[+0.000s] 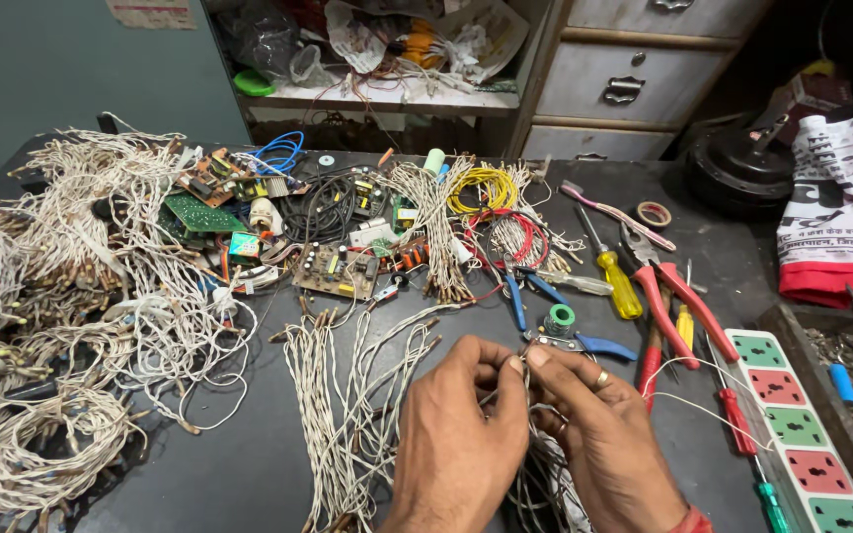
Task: The person repairs a string of small light bulbs by stripping wire ends, twisting them together, and crimping the connections with pliers. The person handles the wires and bulbs one at a time on a cluttered workbench.
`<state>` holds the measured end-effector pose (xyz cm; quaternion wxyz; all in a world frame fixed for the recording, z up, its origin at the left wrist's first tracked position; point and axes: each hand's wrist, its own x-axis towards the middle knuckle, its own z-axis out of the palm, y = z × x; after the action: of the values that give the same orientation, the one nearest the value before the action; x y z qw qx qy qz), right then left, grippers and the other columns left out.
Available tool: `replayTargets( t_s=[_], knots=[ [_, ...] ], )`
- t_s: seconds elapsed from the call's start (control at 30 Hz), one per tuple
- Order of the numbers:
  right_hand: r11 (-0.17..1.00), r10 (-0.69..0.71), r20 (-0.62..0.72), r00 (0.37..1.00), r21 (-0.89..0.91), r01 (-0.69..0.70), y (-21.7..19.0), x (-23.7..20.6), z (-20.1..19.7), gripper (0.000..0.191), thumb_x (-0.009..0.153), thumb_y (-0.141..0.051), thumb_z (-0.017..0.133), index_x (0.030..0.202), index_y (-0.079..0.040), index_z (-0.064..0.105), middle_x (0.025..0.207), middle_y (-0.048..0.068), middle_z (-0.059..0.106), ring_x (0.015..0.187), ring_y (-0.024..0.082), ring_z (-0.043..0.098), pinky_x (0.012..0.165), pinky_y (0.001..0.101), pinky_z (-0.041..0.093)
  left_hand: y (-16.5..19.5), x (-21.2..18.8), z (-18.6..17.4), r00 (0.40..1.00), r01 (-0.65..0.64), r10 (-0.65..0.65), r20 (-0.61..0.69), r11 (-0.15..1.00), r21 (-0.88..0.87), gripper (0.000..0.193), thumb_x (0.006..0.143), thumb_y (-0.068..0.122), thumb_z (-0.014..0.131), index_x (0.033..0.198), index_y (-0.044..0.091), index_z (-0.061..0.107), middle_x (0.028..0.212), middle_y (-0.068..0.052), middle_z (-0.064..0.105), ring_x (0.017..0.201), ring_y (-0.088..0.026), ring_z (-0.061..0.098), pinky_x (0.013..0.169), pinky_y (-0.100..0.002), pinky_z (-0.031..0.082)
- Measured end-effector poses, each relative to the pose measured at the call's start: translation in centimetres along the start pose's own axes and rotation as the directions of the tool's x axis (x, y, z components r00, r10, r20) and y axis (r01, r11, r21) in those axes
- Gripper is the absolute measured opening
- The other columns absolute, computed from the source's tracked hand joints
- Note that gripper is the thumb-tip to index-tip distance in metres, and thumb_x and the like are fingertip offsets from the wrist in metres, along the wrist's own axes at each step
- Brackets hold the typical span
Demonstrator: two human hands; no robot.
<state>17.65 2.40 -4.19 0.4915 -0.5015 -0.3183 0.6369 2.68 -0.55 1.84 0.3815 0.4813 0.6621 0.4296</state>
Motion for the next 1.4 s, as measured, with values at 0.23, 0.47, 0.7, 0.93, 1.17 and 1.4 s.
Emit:
replayTargets(
  t_s=[0.23,0.47,0.7,0.93,1.17,1.4],
  knots=[
    [0.999,0.008,0.042,0.999,0.038,-0.009,0.5,0.6,-0.8,0.03,0.09,-0.018,0.07,0.114,-0.001,0.074,0.1,0.007,0.077,0.088,0.015,0.07,0.081,0.0303,0.053,-0.3,-0.3,0.3,1.0,-0.006,0.006,-0.007,0.999,-0.053,0.018,0.088,0.022,0.065,0.099,0.009,0.068,0.078,-0.011,0.078,0.068,-0.023,0.079,0.063,-0.036,0.061],
    [0.998,-0.004,0.137,0.991,0.064,-0.005,0.5,0.8,-0.7,0.033,0.092,-0.019,0.069,0.118,0.002,0.074,0.101,0.007,0.075,0.088,0.015,0.067,0.081,0.0315,0.053,-0.3,0.0,0.5,0.991,0.128,-0.131,-0.025,0.987,-0.097,0.022,0.089,0.03,0.068,0.098,0.01,0.071,0.078,-0.006,0.079,0.071,-0.016,0.078,0.066,-0.032,0.06],
    [0.997,-0.012,0.079,0.997,-0.081,0.019,-0.2,0.1,-0.1,0.032,0.085,-0.016,0.07,0.111,0.002,0.074,0.096,0.006,0.078,0.086,0.015,0.072,0.076,0.032,0.056,-0.5,0.3,0.3,0.97,0.24,-0.241,0.011,0.957,-0.16,0.027,0.09,0.035,0.07,0.102,0.011,0.072,0.08,-0.003,0.079,0.073,-0.011,0.076,0.068,-0.029,0.059],
    [0.929,-0.197,0.116,0.974,-0.296,0.223,0.5,0.3,-0.4,0.021,0.088,-0.012,0.075,0.103,0.003,0.076,0.088,0.006,0.075,0.078,0.013,0.066,0.07,0.0286,0.053,-1.0,0.3,0.6,0.976,0.216,-0.22,-0.005,0.961,-0.173,0.027,0.089,0.035,0.071,0.101,0.011,0.073,0.08,-0.002,0.078,0.073,-0.012,0.076,0.068,-0.029,0.059],
    [0.841,-0.391,0.107,0.914,-0.361,0.402,0.7,0.0,-0.6,0.017,0.083,0.0,0.075,0.099,0.002,0.067,0.087,0.006,0.073,0.08,0.01,0.068,0.073,0.0259,0.056,-1.3,0.4,1.0,0.965,0.258,-0.247,0.081,0.95,-0.173,0.028,0.088,0.036,0.074,0.102,0.012,0.075,0.077,-0.002,0.077,0.068,-0.01,0.071,0.066,-0.027,0.057],
    [0.8,-0.468,0.223,0.855,-0.304,0.517,0.7,-0.1,-0.6,0.019,0.086,0.003,0.073,0.104,0.003,0.068,0.094,0.007,0.072,0.085,0.011,0.068,0.076,0.0269,0.056,-3.5,1.0,1.9,0.986,0.161,-0.137,0.092,0.922,-0.352,0.024,0.088,0.029,0.073,0.097,0.007,0.079,0.071,0.0,0.073,0.062,-0.006,0.063,0.059,-0.024,0.05]
  ],
)
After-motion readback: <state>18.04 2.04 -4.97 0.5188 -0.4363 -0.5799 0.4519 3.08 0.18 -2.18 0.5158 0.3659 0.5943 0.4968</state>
